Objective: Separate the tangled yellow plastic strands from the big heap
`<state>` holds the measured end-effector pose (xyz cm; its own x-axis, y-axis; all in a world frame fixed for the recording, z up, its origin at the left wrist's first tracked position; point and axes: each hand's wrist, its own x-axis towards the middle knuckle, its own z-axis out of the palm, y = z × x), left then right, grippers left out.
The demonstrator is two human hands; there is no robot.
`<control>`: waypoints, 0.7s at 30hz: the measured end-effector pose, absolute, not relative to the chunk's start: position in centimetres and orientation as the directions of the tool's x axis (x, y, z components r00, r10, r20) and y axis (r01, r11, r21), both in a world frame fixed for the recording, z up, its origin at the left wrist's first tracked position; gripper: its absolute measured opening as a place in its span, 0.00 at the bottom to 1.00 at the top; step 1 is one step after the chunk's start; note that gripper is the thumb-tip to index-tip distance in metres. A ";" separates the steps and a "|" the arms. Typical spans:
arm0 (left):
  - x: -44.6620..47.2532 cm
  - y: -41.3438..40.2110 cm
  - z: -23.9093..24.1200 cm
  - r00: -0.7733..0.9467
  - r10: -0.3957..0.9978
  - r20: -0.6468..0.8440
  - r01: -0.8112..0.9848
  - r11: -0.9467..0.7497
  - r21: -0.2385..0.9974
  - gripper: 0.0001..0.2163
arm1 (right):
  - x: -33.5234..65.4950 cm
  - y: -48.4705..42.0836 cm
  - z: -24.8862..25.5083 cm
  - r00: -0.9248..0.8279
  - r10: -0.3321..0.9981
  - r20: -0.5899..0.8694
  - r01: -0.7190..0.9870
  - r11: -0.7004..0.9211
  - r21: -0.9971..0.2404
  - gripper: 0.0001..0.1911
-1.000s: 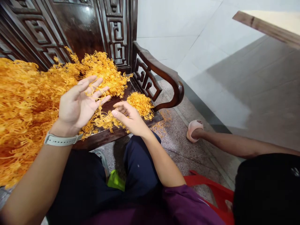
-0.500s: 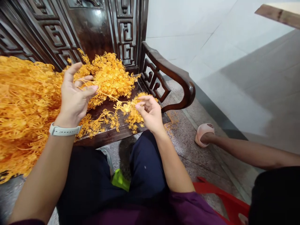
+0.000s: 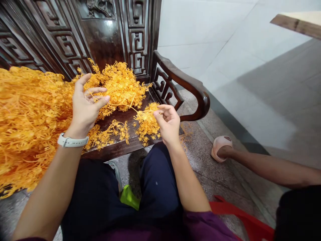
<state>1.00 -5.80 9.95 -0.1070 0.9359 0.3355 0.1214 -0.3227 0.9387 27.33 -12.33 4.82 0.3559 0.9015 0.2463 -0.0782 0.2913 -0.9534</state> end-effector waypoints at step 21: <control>0.7 -5.9 11.0 -0.108 0.993 0.043 -0.253 -0.070 0.965 0.06 | 28.0 -11.9 4.8 0.405 0.891 0.204 -0.077 0.256 -0.964 0.07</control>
<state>0.74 -5.85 10.96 -0.1083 0.9932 0.0435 -0.2531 -0.0698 0.9649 28.03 -11.94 4.84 0.4051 0.8912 0.2040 -0.0770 0.2556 -0.9637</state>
